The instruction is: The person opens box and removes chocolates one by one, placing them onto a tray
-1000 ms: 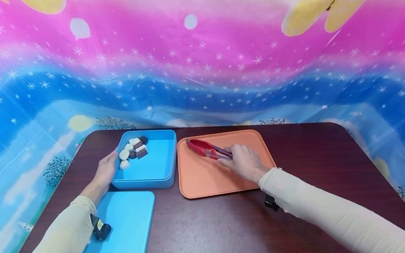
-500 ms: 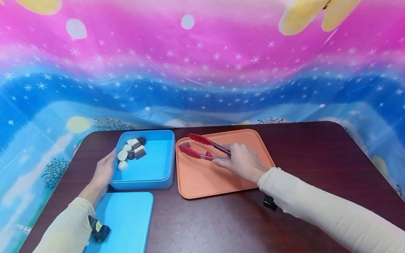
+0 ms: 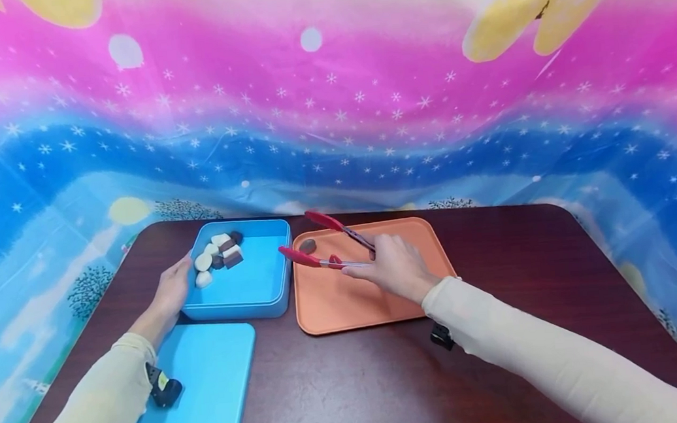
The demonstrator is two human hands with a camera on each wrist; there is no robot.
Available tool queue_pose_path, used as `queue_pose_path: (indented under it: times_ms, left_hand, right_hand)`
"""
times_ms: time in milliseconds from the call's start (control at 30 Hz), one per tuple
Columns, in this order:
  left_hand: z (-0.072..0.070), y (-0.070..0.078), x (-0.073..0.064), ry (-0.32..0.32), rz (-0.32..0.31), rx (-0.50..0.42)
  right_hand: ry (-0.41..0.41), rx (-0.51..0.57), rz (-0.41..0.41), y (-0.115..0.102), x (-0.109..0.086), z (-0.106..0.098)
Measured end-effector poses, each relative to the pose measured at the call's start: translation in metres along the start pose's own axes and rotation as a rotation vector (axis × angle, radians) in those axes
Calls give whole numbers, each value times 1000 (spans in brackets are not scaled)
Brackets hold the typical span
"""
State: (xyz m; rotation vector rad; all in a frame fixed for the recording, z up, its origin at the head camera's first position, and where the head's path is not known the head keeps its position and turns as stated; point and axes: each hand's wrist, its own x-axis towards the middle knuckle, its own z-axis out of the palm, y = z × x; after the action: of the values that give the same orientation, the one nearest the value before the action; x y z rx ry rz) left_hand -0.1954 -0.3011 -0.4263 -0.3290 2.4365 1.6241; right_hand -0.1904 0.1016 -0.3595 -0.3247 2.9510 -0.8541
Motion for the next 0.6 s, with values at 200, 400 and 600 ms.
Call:
queue_pose_path:
  times_ms: [200, 400, 600]
  left_hand:
    - [-1, -1, 0, -8, 3, 0]
    - [-1, 0, -1, 0, 19, 6]
    - [-1, 0, -2, 4, 31, 19]
  right_hand:
    - [22, 1, -31, -15, 1, 6]
    - [-18, 22, -74, -33, 2, 17]
    - [-75, 12, -90, -48, 3, 30]
